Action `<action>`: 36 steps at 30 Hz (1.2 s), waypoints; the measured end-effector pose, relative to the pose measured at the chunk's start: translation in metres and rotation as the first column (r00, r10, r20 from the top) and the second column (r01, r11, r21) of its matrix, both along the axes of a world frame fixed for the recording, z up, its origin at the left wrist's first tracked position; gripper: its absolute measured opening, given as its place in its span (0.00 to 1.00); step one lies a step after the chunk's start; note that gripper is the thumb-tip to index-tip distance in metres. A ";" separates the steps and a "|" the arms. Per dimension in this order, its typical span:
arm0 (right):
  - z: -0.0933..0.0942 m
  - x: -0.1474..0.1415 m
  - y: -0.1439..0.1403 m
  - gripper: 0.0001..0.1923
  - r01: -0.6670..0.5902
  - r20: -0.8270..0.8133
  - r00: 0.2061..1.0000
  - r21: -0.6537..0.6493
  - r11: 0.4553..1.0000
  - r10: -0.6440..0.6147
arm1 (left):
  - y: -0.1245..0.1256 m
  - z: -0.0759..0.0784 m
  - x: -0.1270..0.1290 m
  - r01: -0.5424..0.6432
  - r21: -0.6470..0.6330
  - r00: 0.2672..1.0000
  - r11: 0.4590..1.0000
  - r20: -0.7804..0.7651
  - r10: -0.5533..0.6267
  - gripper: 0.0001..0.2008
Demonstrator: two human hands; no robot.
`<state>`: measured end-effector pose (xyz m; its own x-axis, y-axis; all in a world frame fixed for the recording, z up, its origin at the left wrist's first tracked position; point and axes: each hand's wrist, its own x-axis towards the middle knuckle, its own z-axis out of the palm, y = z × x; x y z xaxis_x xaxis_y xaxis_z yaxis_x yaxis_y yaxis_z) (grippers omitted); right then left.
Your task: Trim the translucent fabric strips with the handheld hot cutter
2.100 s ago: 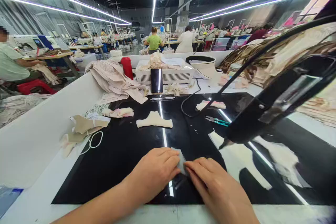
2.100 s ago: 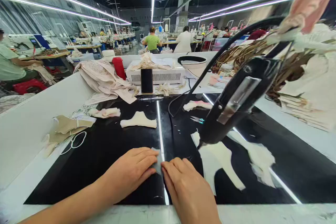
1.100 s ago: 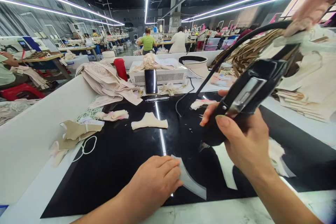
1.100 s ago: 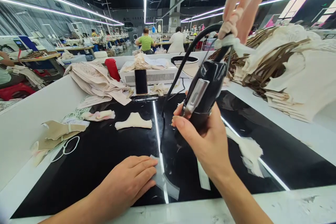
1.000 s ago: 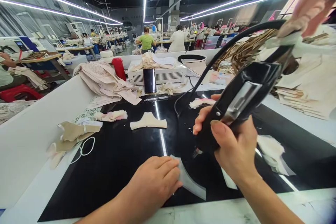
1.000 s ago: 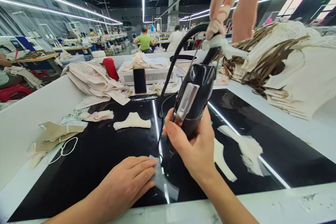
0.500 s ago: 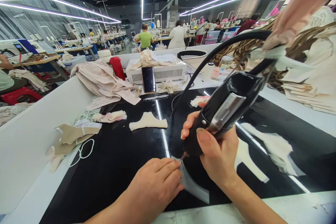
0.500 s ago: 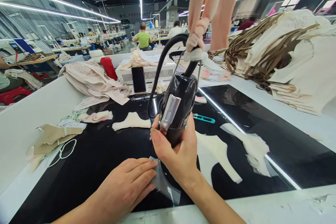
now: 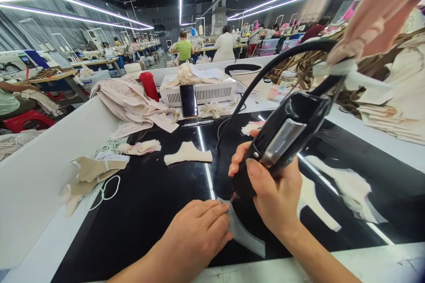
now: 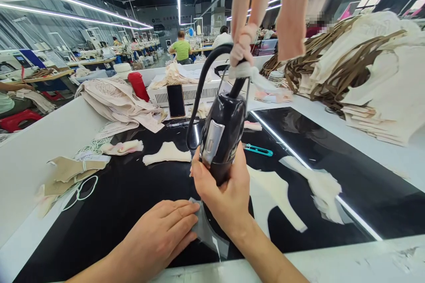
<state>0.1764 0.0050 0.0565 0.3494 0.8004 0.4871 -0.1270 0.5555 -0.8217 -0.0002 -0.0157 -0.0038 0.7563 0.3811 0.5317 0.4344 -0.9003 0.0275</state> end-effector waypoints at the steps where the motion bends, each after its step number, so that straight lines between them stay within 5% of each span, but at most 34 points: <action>1: 0.001 0.000 0.001 0.20 -0.004 -0.010 1.000 -0.001 1.000 0.004 | 0.000 0.000 0.000 0.003 -0.001 1.000 1.000 0.000 -0.003 0.17; 6: 0.002 -0.004 0.004 0.27 -0.045 -0.071 0.996 0.003 0.999 0.045 | 0.000 -0.001 0.000 0.012 -0.012 1.000 1.000 -0.010 -0.012 0.18; 36: -0.002 -0.005 0.006 0.23 -0.093 -0.069 0.993 0.003 0.996 0.093 | 0.000 -0.001 0.002 0.007 -0.005 1.000 1.000 0.000 -0.007 0.16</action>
